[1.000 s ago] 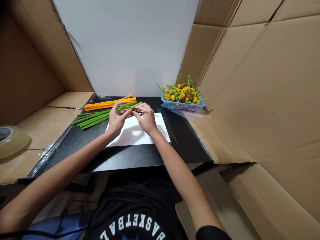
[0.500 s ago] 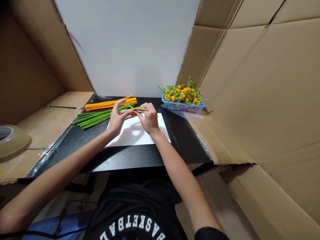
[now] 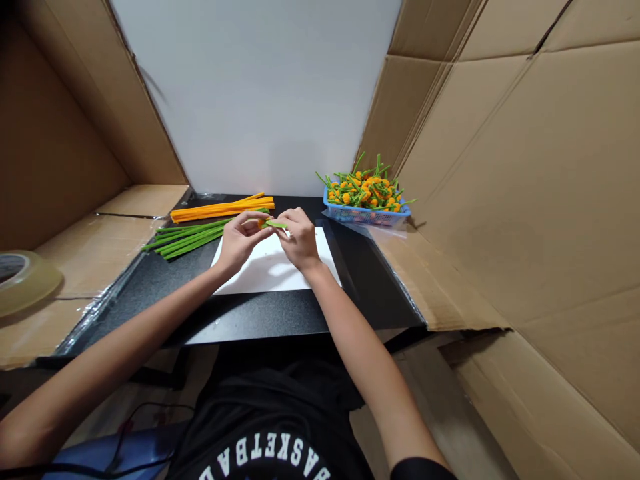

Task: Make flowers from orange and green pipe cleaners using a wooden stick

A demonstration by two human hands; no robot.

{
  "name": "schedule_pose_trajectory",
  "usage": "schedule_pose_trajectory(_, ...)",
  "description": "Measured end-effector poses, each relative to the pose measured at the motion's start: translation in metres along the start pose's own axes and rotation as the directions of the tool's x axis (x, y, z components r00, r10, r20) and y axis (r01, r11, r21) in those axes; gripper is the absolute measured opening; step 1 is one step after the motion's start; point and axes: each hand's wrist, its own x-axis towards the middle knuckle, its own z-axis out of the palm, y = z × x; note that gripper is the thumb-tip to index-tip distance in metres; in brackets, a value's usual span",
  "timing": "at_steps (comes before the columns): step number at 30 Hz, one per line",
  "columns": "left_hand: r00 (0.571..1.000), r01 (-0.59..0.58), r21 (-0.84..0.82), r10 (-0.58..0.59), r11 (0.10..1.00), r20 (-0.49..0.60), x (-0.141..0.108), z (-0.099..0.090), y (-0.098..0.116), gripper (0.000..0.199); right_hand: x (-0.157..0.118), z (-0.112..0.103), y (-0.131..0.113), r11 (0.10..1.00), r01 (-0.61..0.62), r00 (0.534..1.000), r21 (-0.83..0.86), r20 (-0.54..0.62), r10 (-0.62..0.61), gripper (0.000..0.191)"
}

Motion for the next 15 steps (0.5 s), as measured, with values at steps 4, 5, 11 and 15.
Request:
schedule_pose_trajectory(4,1.000,-0.003,-0.013,0.004,1.000,0.009,0.0004,-0.0006,-0.0029,0.033,-0.0007,0.0014,-0.0004,0.999,0.033,0.999,-0.041,0.013,-0.033,0.021)
schedule_pose_trajectory(5,1.000,-0.001,-0.023,0.001,1.000,0.004,0.0009,-0.0003,-0.0034,0.032,-0.0009,0.0020,-0.0006,0.998,0.034,0.999,-0.047,-0.001,-0.034,0.020)
schedule_pose_trajectory(11,0.998,0.022,-0.099,-0.028,0.995,-0.056,0.0028,0.0018,-0.0054,0.038,-0.0014,0.0043,-0.0023,0.998,0.005,1.000,-0.059,-0.010,-0.005,0.014)
schedule_pose_trajectory(15,0.991,0.019,-0.121,-0.035,0.993,-0.126,0.0019,0.0025,-0.0098,0.049,-0.0019,0.0052,-0.0024,0.995,0.038,0.999,-0.089,-0.014,-0.040,0.015)
